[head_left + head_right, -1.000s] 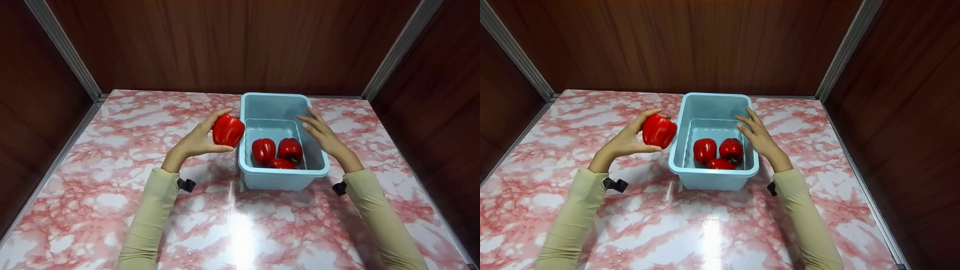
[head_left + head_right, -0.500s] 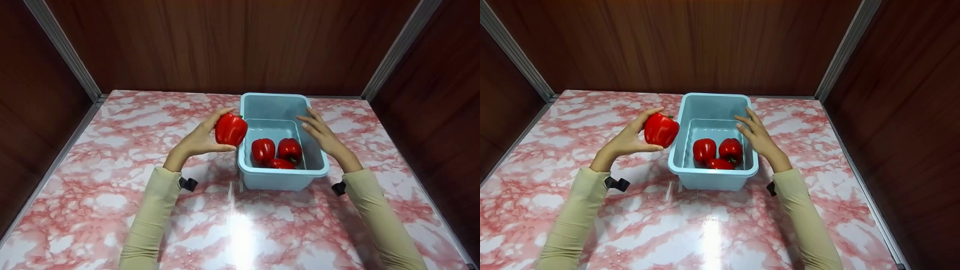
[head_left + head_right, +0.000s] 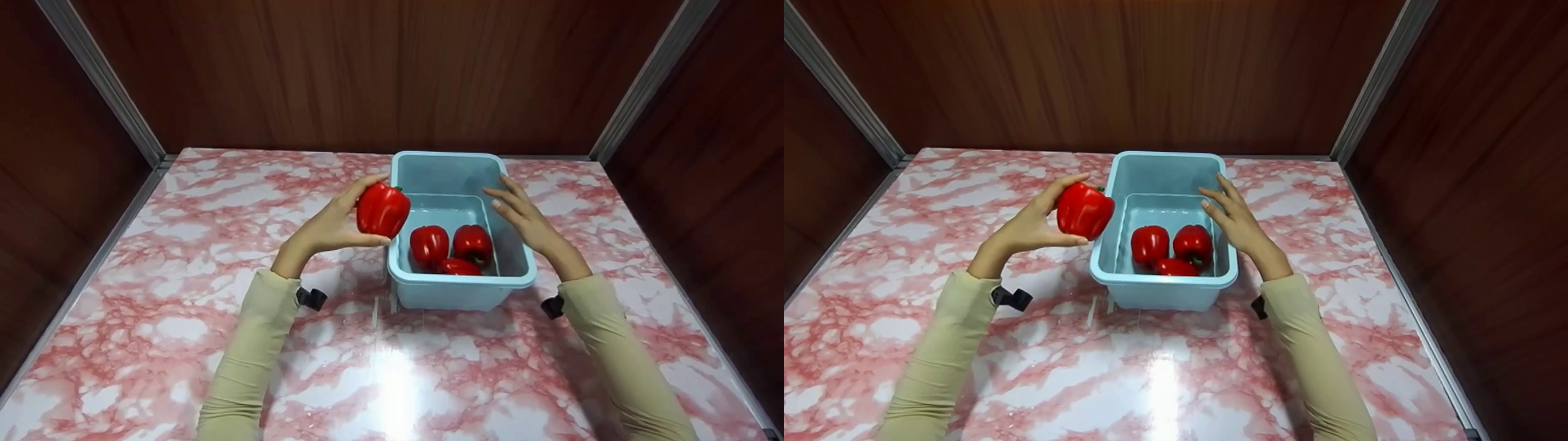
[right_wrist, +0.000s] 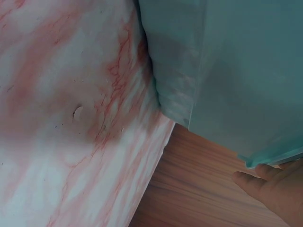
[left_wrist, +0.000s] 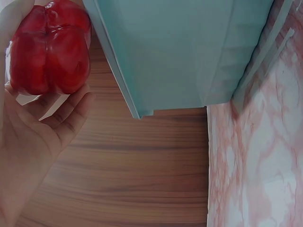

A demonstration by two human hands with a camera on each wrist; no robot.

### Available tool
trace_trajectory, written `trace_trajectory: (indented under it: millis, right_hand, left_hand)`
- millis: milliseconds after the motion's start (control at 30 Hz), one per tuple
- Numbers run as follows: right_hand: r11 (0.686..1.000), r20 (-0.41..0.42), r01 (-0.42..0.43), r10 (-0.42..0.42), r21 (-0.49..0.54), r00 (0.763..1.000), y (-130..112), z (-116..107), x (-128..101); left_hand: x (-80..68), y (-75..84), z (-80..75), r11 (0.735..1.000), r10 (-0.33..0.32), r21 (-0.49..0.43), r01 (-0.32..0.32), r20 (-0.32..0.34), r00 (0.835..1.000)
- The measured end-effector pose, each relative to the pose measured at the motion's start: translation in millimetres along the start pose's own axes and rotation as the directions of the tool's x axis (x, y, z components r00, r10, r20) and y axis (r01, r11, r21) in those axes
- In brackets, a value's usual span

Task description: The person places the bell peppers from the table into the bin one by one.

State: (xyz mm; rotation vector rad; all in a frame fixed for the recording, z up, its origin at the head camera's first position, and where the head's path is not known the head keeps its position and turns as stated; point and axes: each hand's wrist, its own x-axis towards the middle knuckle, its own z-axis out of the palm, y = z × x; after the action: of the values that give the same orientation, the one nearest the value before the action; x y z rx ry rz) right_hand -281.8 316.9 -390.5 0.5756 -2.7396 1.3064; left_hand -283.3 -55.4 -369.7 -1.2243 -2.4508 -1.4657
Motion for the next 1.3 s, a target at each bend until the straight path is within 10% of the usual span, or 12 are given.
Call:
trace_trajectory:
  millis: [1300]
  right_hand:
    - [1.0,0.016,-0.015,0.015,0.001,1.0,-41.4,-2.0,-11.8]
  left_hand:
    - [13.8,3.5,12.0,1.0,0.01,0.021,-0.011,0.012,1.0]
